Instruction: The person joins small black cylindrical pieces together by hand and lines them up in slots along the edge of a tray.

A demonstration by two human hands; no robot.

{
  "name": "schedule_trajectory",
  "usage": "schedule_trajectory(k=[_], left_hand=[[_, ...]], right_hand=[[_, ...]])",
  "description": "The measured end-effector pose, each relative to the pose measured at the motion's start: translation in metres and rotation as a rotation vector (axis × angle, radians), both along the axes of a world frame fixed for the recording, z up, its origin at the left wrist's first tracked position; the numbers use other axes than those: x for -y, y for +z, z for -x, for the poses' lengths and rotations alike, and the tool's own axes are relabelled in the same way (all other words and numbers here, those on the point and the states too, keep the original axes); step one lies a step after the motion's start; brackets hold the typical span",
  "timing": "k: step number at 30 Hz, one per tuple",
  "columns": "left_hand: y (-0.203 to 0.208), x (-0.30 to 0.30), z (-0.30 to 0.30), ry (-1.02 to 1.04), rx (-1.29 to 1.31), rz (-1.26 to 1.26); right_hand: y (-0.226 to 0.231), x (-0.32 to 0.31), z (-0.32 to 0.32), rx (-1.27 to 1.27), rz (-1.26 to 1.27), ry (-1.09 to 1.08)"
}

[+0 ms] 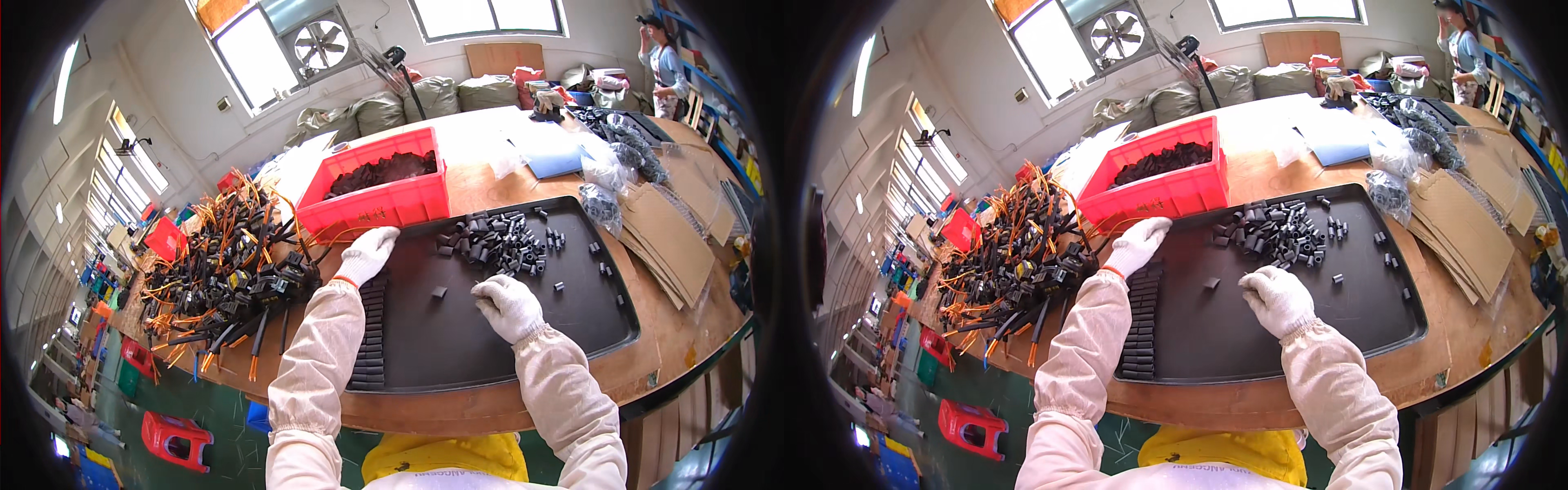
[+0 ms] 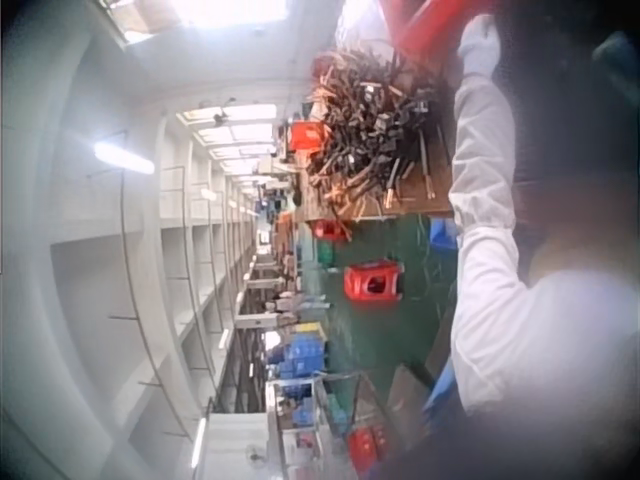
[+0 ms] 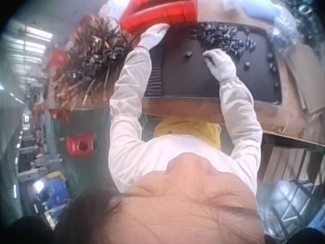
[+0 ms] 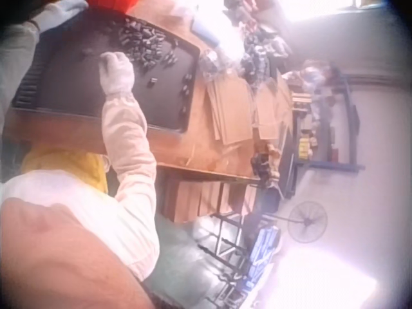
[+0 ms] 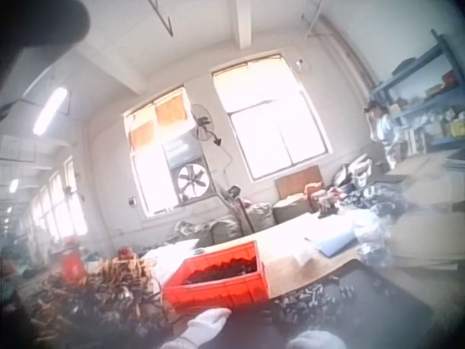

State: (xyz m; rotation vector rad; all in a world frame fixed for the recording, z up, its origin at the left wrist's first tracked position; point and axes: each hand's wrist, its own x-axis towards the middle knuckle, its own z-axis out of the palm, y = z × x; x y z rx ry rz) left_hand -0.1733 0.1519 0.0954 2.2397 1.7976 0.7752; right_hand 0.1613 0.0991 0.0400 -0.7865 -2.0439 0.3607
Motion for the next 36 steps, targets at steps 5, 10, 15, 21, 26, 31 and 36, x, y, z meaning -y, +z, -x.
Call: schedule_trajectory(k=[5, 10, 15, 21, 26, 31, 36], left_hand=[[-0.03, 0.011, 0.016, 0.152, -0.79, 0.059], [-0.026, 0.015, 0.006, 0.162, -0.772, 0.27], [-0.02, 0.023, 0.006, 0.06, -0.669, 0.202], [-0.016, 0.026, 0.004, -0.026, -0.669, 0.333], [-0.027, 0.033, -0.016, -0.045, -0.606, -0.011], [-0.037, 0.071, -0.091, -0.08, -0.394, -0.181], [-0.066, 0.07, -0.124, 0.144, -0.477, -0.075]], right_hand=[[-0.003, -0.002, -0.001, 0.036, 0.02, 0.016], [-0.005, -0.002, -0.002, 0.028, 0.003, 0.007], [-0.001, 0.002, -0.004, 0.041, 0.002, 0.004], [-0.004, 0.001, -0.006, 0.036, -0.004, 0.005], [-0.006, -0.002, -0.002, 0.063, 0.007, -0.004], [0.002, -0.012, -0.018, 0.103, -0.114, -0.305], [0.01, -0.015, -0.063, 0.534, -0.044, -0.764]])
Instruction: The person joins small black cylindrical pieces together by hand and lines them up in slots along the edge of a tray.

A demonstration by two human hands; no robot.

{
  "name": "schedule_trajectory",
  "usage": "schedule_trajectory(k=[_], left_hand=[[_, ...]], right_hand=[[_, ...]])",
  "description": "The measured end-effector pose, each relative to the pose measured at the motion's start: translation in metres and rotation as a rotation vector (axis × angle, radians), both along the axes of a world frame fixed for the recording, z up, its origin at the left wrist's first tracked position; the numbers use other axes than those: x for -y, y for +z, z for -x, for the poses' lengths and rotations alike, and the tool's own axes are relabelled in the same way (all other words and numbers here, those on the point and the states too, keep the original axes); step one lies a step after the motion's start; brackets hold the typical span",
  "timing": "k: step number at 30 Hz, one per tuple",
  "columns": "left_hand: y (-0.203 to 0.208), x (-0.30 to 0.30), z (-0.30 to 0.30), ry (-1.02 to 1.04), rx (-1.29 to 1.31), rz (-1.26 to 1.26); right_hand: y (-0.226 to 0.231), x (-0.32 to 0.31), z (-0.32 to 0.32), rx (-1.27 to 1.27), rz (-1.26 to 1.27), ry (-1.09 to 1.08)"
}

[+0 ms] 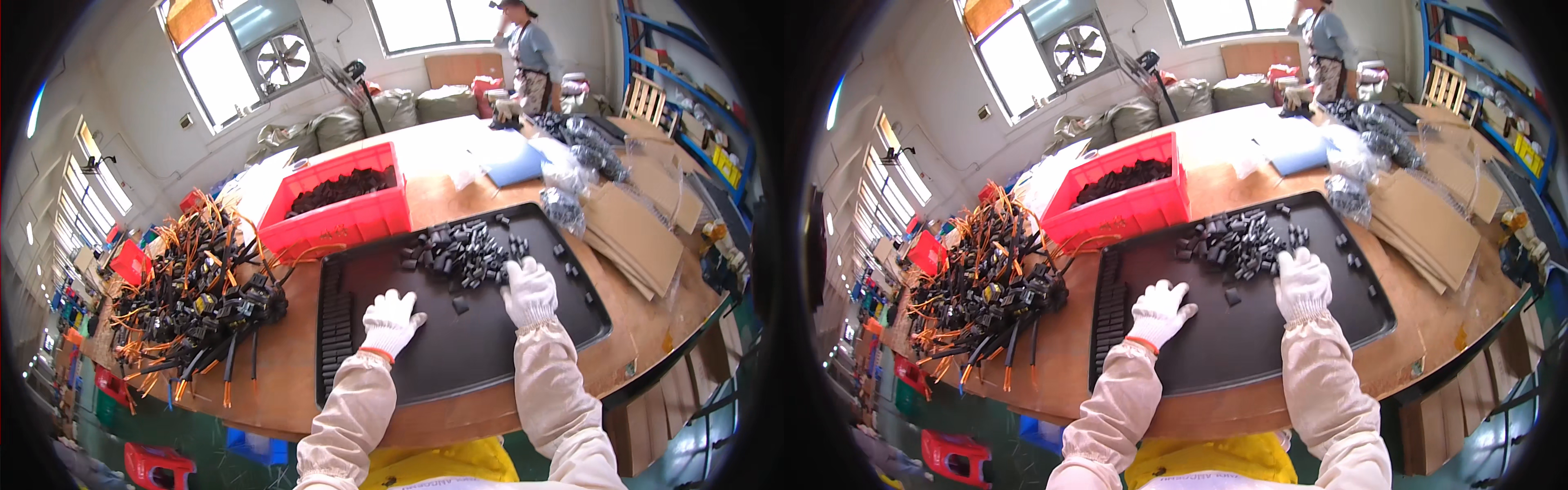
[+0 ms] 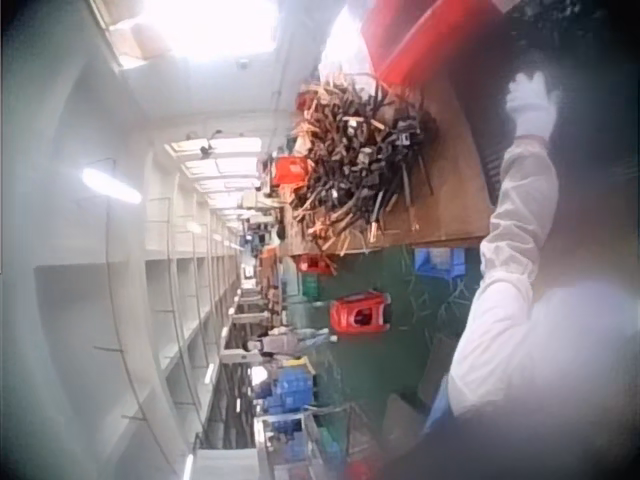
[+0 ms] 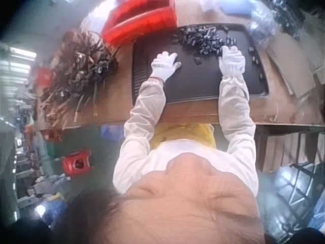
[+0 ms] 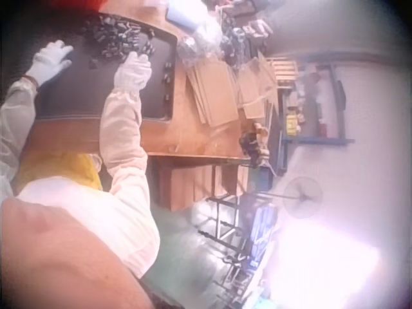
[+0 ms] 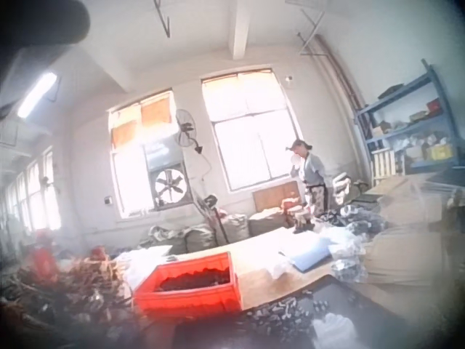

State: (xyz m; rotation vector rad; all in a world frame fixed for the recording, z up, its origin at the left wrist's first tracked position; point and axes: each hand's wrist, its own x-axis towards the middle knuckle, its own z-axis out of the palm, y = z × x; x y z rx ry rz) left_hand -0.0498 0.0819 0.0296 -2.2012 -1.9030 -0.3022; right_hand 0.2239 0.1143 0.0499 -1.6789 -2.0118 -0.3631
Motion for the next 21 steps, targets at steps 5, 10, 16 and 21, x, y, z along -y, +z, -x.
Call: schedule_trajectory(k=[5, 10, 16, 21], left_hand=[[-0.013, -0.004, -0.002, -0.154, 0.065, -0.122], [-0.017, 0.0, -0.009, -0.107, 0.079, -0.194], [-0.006, 0.001, -0.014, -0.095, 0.452, -0.104], [-0.013, 0.0, -0.031, -0.364, 1.048, 0.043]], right_hand=[[-0.032, -0.012, -0.028, 0.026, 0.4, -0.191], [0.0, -0.001, -0.007, -0.094, 0.337, 0.061], [0.007, 0.02, 0.038, -0.441, 0.095, 0.539], [-0.005, 0.025, 0.052, -0.493, 0.108, 0.589]])
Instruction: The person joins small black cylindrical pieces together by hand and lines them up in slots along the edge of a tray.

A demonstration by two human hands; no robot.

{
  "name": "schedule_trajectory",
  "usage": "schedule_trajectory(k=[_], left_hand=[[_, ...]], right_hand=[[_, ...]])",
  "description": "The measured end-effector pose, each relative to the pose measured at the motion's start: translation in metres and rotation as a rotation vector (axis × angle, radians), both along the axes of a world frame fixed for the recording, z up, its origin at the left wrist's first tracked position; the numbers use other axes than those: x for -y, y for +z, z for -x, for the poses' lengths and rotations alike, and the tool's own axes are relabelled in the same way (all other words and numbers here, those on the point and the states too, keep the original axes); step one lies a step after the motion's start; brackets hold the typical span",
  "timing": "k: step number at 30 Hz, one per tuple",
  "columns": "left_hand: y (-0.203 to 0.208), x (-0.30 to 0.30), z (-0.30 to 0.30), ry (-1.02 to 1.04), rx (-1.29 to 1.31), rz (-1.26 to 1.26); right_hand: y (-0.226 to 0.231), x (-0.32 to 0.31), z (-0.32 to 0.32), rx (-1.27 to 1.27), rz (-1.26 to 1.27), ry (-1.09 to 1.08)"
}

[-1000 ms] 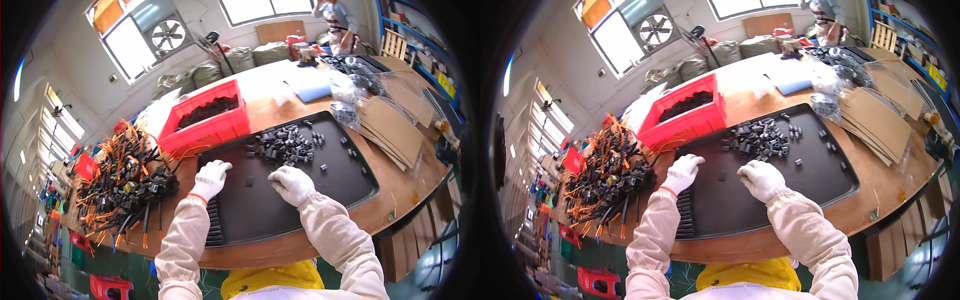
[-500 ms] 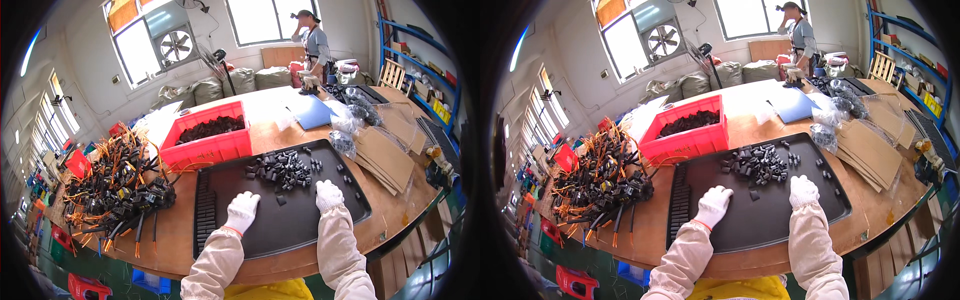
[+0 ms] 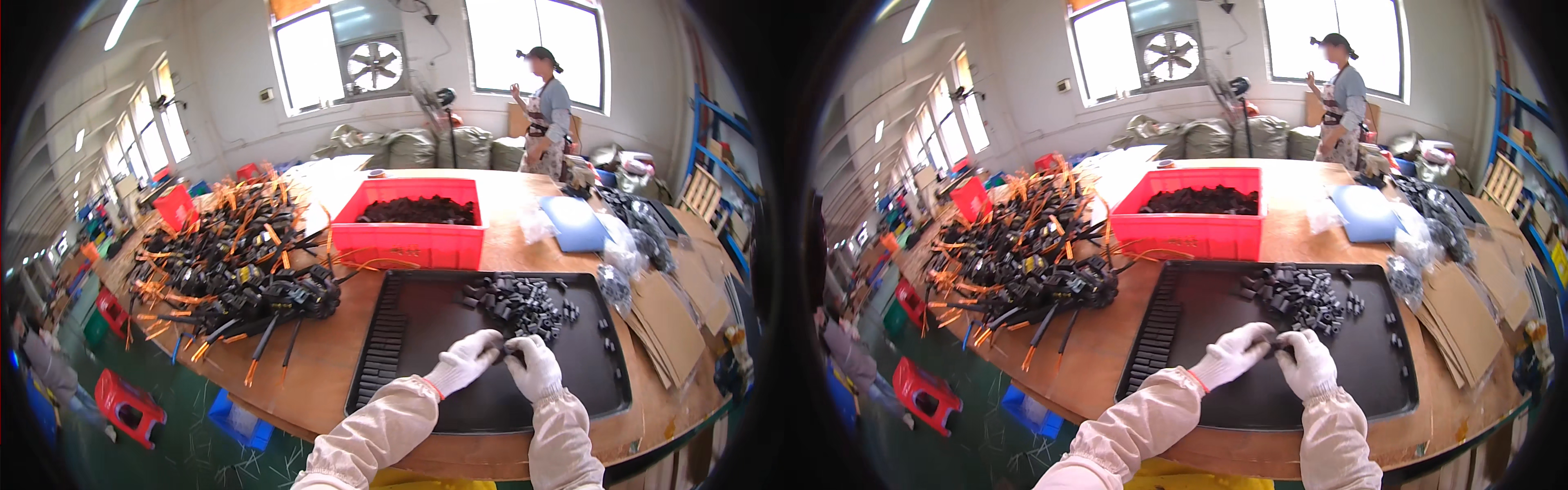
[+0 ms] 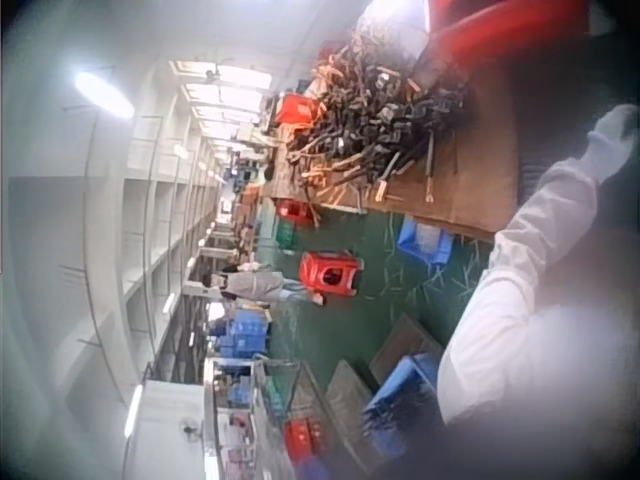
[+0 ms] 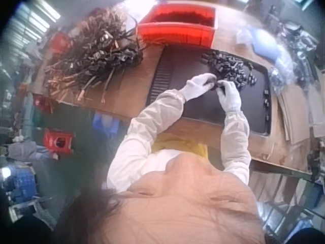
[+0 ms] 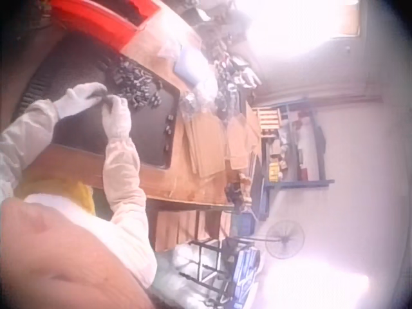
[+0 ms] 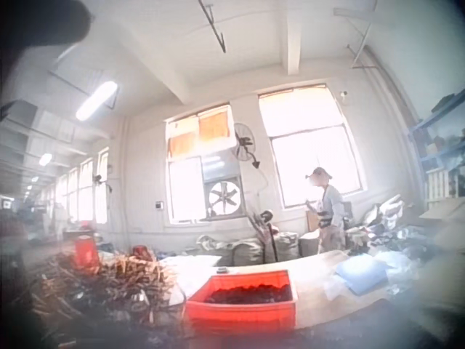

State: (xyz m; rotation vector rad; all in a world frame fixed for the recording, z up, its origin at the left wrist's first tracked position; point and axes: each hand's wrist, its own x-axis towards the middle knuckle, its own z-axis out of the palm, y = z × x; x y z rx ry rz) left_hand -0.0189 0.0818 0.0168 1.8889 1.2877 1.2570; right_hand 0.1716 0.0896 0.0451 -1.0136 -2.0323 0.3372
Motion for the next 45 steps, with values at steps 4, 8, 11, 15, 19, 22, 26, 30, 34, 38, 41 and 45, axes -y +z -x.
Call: schedule_trajectory(k=[4, 8, 11, 15, 19, 22, 26, 30, 34, 38, 41, 45], left_hand=[[-0.004, 0.007, -0.001, -0.043, 0.095, 0.062], [0.007, 0.006, -0.004, -0.087, 0.026, 0.155], [0.024, 0.01, 0.002, -0.368, 0.304, 0.587], [0.017, 0.012, 0.007, -0.356, 0.393, 0.701], [0.011, 0.013, 0.014, -0.444, 0.593, 0.761], [0.022, 0.014, 0.008, -0.367, 0.455, 0.678], [0.018, 0.011, 0.004, -0.352, 0.462, 0.653], [0.022, 0.012, 0.007, -0.347, 0.45, 0.638], [0.031, 0.013, 0.013, -0.344, 0.426, 0.603], [0.019, 0.004, 0.012, -0.353, 0.566, 0.663], [0.016, 0.003, 0.01, -0.361, 0.578, 0.671], [0.012, 0.004, 0.01, -0.379, 0.574, 0.646]], right_hand=[[-0.004, -0.002, 0.003, 0.005, 0.068, 0.048], [0.002, -0.004, -0.003, -0.032, -0.106, 0.09], [-0.003, -0.006, -0.006, -0.1, -0.066, 0.158], [-0.003, -0.008, 0.0, -0.11, -0.029, 0.233], [0.001, -0.007, 0.004, -0.126, -0.043, 0.268], [-0.006, -0.01, -0.003, -0.183, -0.077, 0.153], [-0.014, -0.008, -0.013, -0.429, 0.263, 0.101], [-0.001, -0.001, -0.001, -0.576, 0.395, 0.202], [0.001, -0.002, 0.002, -0.681, 0.443, 0.237], [0.008, -0.003, 0.004, -0.291, 0.048, 0.049], [0.015, 0.001, 0.002, -0.148, -0.01, 0.051], [0.01, -0.001, -0.001, -0.113, -0.071, 0.109]])
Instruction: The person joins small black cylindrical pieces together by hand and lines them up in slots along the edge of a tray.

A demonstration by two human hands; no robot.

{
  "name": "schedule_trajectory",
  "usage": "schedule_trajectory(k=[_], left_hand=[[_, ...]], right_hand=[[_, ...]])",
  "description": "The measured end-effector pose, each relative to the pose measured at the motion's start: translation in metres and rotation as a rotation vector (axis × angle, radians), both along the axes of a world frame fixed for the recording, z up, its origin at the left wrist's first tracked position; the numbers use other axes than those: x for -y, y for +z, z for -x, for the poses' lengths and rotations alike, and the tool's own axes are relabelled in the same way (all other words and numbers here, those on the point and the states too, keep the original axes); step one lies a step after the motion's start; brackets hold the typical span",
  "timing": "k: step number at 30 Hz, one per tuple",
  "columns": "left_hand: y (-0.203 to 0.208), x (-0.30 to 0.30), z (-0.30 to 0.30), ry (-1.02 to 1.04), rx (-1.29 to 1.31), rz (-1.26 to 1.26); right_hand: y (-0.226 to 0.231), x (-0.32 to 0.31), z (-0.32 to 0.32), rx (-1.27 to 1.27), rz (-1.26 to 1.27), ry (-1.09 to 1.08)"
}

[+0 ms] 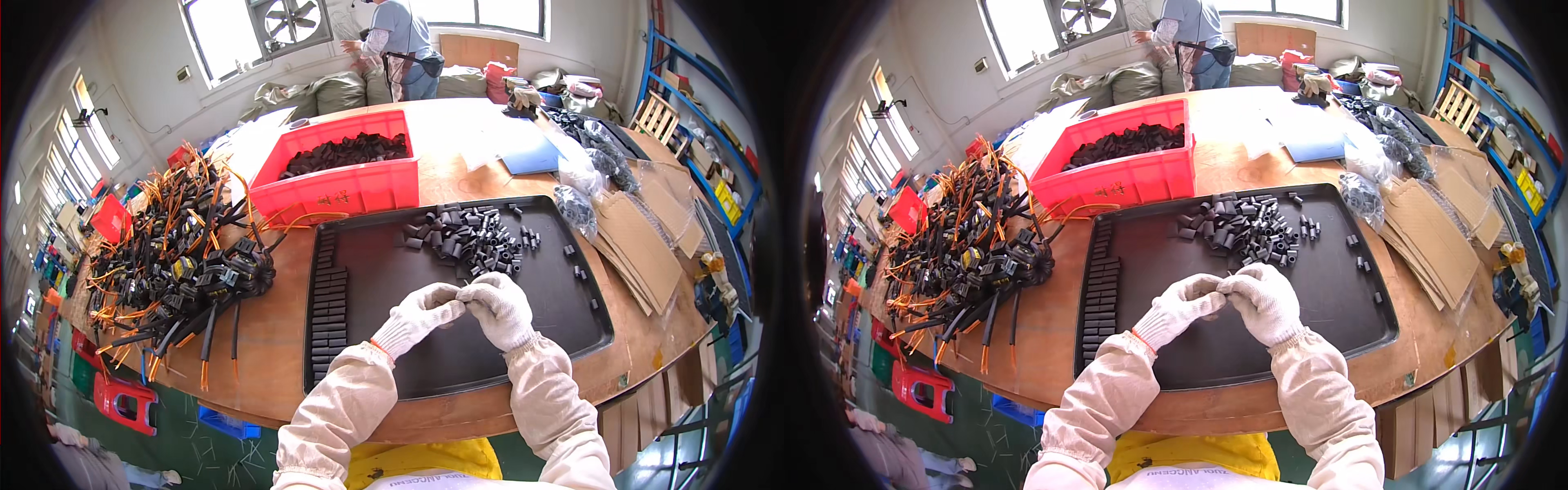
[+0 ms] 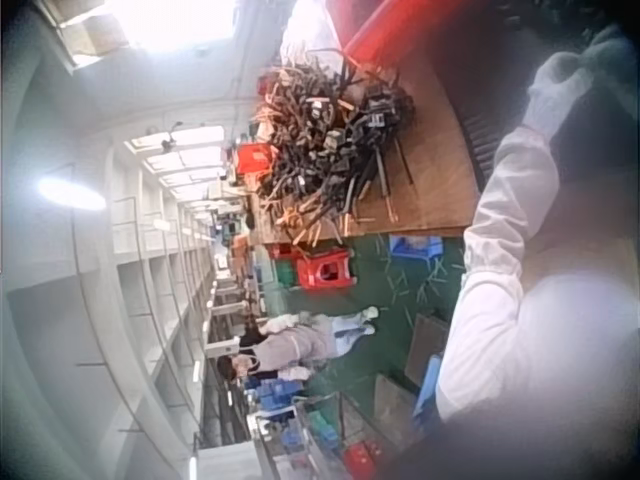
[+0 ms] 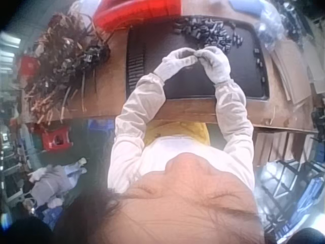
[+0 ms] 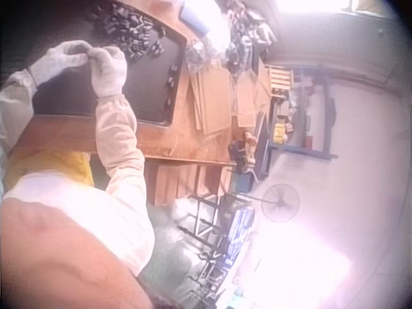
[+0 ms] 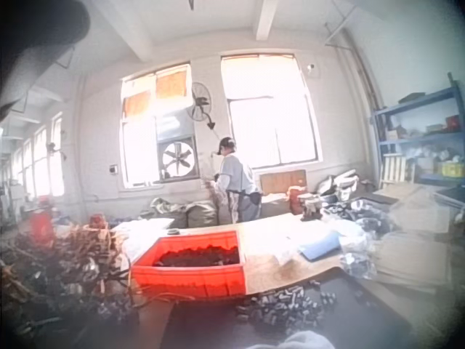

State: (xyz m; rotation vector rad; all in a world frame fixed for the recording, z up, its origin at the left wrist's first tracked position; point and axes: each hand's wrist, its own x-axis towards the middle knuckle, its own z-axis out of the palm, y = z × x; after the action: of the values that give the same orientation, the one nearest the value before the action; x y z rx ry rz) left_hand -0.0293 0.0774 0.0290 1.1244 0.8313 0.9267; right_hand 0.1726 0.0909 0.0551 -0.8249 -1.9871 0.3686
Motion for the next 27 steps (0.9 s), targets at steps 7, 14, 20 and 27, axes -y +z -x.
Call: schedule_trajectory(k=[7, 14, 20, 27], left_hand=[[0.0, 0.001, 0.003, 0.109, 0.065, 0.047], [0.0, 0.003, 0.003, 0.07, 0.053, 0.031], [0.006, 0.004, -0.002, -0.014, 0.105, 0.103], [0.003, 0.004, 0.002, 0.002, 0.124, 0.079]], right_hand=[[-0.015, 0.001, 0.001, -0.367, 0.383, 0.094], [-0.011, 0.0, -0.001, -0.669, 0.663, 0.399], [-0.015, 0.003, -0.001, -0.497, 0.493, 0.21], [-0.004, 0.004, 0.001, -0.275, 0.364, 0.135]])
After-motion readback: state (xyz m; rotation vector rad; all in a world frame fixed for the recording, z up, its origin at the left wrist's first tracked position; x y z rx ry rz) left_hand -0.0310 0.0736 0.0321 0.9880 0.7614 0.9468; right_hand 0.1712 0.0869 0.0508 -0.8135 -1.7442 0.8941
